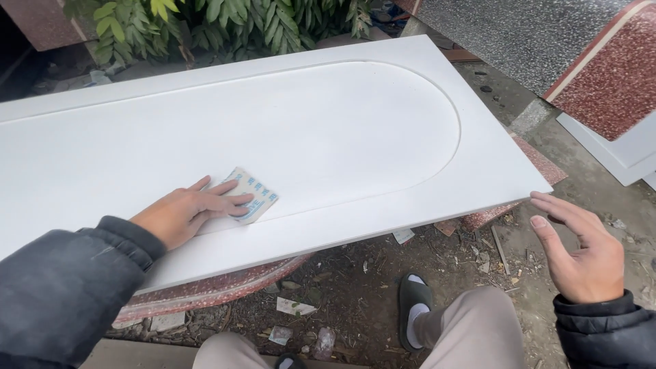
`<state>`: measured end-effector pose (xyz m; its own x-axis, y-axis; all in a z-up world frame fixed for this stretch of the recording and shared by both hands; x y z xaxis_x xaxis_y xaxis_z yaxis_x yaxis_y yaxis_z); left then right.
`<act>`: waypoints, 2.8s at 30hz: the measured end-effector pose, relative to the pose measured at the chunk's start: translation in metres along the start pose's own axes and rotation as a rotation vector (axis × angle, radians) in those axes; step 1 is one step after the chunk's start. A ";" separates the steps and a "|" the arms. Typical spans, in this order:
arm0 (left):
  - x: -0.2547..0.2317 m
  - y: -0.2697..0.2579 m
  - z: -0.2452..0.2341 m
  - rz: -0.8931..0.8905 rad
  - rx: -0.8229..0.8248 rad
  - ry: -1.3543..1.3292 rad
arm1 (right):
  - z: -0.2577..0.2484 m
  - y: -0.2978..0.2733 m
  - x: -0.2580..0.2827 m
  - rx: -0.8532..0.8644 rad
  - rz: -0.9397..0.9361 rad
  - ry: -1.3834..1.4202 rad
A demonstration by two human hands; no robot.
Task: The person sands a large white panel with a sanding block, moving systematically across the flat surface and along the curved edge. The person uses the right hand to hold the sanding block and the left hand to stabilize the panel.
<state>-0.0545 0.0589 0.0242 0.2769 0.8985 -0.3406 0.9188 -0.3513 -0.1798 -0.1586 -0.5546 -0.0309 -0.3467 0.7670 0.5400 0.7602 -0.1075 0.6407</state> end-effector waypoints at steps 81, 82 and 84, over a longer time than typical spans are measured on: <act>-0.296 0.290 0.127 -0.037 -0.489 0.078 | 0.080 0.122 -0.154 0.940 0.813 0.232; -0.312 0.283 0.131 -0.049 -0.488 0.080 | 0.082 0.121 -0.155 0.951 0.809 0.235; -0.348 0.271 0.136 -0.037 -0.511 -0.002 | 0.085 0.119 -0.156 0.975 0.811 0.258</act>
<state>0.0600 -0.3846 -0.0316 0.2411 0.9072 -0.3447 0.9485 -0.1450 0.2817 0.0332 -0.6335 -0.0853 0.3869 0.5452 0.7437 0.8487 0.1049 -0.5184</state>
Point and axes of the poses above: each hand's wrist, its own y-axis towards the middle knuckle, its own z-axis out of the palm, x = y × z, the point moved 4 cm from there along y, towards the middle knuckle, and after that the axes turned 3 degrees about -z, right-handed, at the moved point
